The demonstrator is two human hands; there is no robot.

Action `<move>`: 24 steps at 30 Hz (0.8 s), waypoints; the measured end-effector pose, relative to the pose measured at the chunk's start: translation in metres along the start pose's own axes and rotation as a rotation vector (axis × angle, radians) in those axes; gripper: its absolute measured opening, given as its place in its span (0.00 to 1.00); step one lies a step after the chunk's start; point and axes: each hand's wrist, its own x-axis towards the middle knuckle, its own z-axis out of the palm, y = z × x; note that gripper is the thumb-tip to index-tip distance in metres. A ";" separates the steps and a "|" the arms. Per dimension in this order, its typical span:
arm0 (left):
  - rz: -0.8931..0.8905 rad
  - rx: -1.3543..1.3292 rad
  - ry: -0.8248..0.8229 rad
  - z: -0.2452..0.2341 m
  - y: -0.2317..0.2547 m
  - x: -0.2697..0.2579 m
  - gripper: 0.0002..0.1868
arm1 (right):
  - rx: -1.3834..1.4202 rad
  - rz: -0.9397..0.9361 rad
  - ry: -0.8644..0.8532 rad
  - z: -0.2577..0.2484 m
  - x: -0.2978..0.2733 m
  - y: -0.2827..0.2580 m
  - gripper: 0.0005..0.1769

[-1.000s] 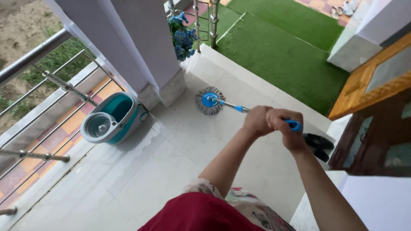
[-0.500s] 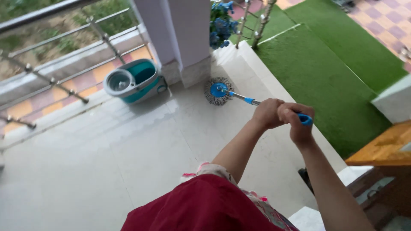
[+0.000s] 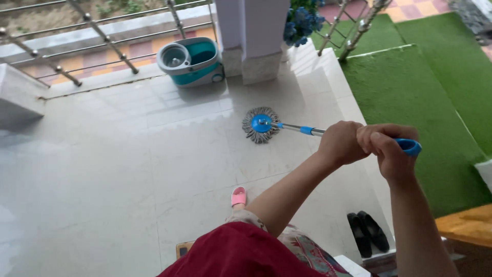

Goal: Mopping the floor of a balcony or outdoor corridor.

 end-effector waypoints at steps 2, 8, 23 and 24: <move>0.011 -0.004 0.044 -0.001 -0.010 0.002 0.14 | 0.010 0.005 -0.018 0.009 0.007 0.004 0.19; 0.027 0.003 0.083 -0.010 -0.052 0.012 0.14 | -0.012 -0.035 -0.066 0.034 0.031 0.025 0.14; 0.036 -0.026 0.039 -0.039 -0.165 0.002 0.14 | -0.134 0.037 -0.106 0.101 0.046 0.099 0.14; 0.039 -0.039 0.044 -0.040 -0.160 -0.004 0.14 | -0.140 0.023 -0.143 0.098 0.039 0.099 0.14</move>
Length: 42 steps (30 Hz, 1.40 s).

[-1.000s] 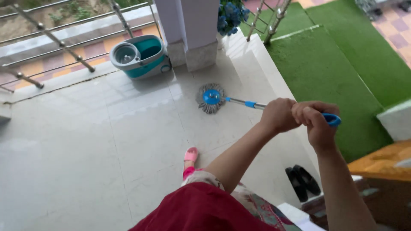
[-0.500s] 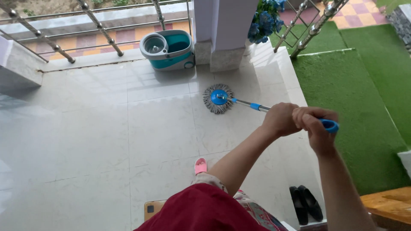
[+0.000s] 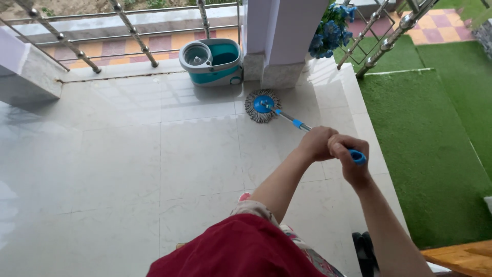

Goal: Mopping the floor of a balcony or outdoor corridor.

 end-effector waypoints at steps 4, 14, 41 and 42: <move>-0.021 0.017 0.031 0.007 0.037 -0.012 0.14 | 0.005 0.039 0.007 -0.011 -0.016 -0.024 0.14; -0.145 0.064 0.024 0.025 0.093 -0.039 0.14 | 0.144 -0.032 0.016 -0.033 -0.052 -0.060 0.15; -0.133 0.037 0.029 -0.033 -0.056 -0.035 0.12 | 0.025 -0.027 -0.090 0.059 0.018 0.035 0.15; -0.148 0.054 0.044 -0.033 -0.044 -0.037 0.13 | 0.047 -0.013 -0.093 0.054 0.015 0.031 0.15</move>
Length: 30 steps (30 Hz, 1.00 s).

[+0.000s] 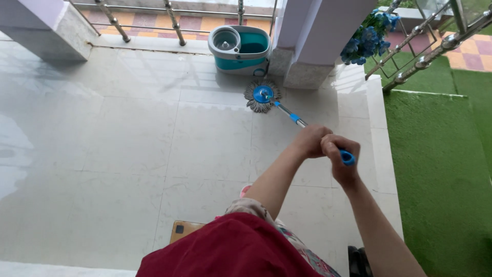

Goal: Mopping the floor of a balcony or outdoor corridor.

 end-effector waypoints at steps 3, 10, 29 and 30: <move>-0.024 -0.001 0.040 0.001 0.047 -0.015 0.13 | -0.037 -0.085 0.019 -0.021 -0.016 -0.033 0.18; -0.097 0.067 0.013 0.040 0.137 -0.026 0.14 | 0.075 -0.064 0.006 -0.090 -0.062 -0.077 0.19; -0.128 0.144 0.097 0.031 0.045 0.067 0.12 | 0.157 -0.058 -0.088 -0.092 0.040 -0.005 0.16; -0.123 0.151 0.117 0.027 0.036 0.079 0.12 | 0.155 -0.057 -0.099 -0.093 0.053 0.003 0.16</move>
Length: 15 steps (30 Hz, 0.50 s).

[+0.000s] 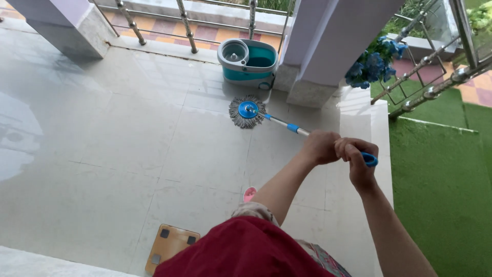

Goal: Mopping the floor of a balcony or outdoor corridor.

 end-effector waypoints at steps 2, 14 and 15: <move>-0.017 -0.017 0.009 -0.009 -0.015 0.024 0.12 | 0.015 0.027 -0.008 -0.003 0.030 0.015 0.16; -0.082 -0.090 0.076 -0.027 -0.051 0.133 0.13 | 0.043 0.121 0.016 -0.052 0.142 0.059 0.15; -0.074 -0.120 0.092 -0.020 -0.053 0.143 0.13 | 0.007 0.163 0.044 -0.061 0.148 0.061 0.13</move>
